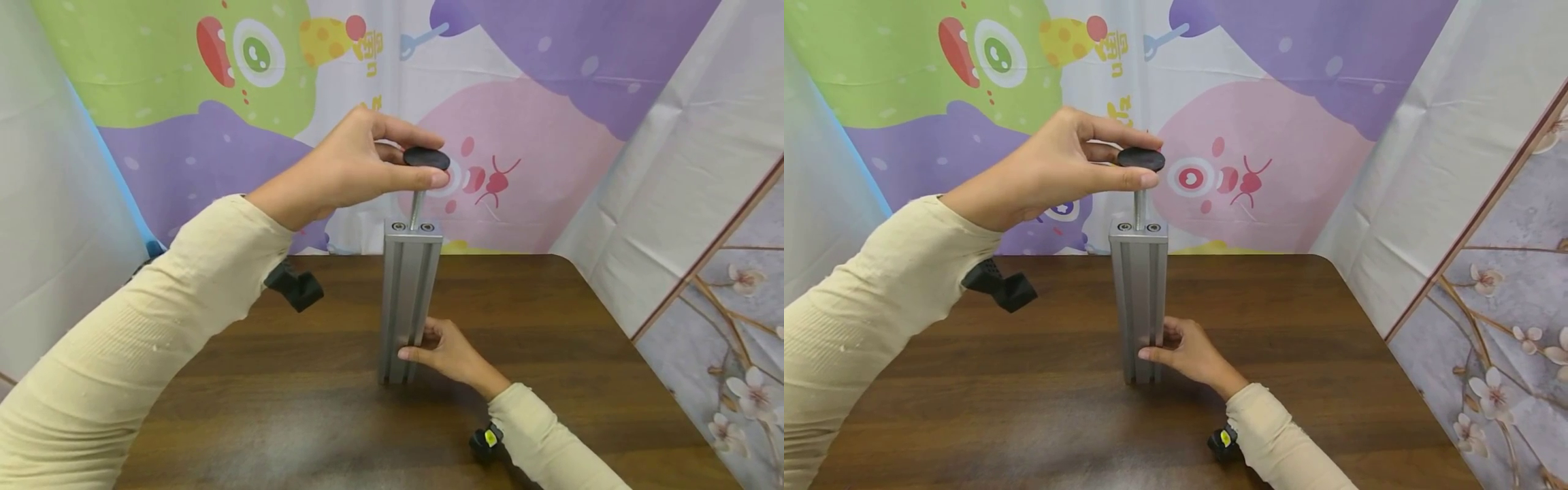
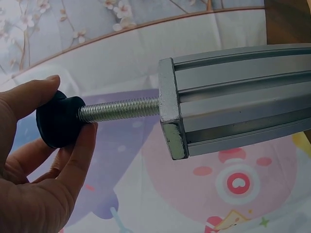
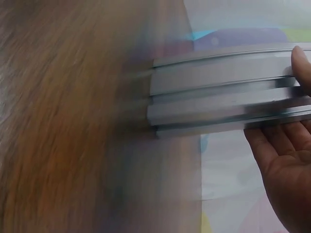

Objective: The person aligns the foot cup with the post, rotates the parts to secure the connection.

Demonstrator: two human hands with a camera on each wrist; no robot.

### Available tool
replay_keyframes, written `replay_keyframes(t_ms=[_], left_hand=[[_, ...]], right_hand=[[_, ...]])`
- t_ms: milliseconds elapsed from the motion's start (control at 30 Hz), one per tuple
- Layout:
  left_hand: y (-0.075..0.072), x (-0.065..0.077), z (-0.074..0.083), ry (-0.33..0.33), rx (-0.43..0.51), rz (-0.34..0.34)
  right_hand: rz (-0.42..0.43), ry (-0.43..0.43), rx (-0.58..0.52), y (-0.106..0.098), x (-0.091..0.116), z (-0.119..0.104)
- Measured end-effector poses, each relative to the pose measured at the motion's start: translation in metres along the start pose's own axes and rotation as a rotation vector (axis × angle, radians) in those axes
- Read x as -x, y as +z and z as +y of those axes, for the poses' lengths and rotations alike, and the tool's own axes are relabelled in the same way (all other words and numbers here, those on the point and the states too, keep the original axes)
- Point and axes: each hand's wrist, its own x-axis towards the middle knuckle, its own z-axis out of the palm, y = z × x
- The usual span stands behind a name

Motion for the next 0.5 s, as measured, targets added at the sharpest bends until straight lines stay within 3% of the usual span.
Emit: replay_keyframes(t_ms=[300, 500], left_hand=[[-0.0022, 0.0026, -0.0015, -0.009, 0.031, -0.038], [-0.0066, 0.0043, -0.0013, 0.043, 0.04, -0.115]], right_hand=[[0.0, -0.037, -0.096, 0.0003, -0.0048, -0.0034], [-0.017, -0.025, -0.122, 0.0, -0.0066, -0.0038]])
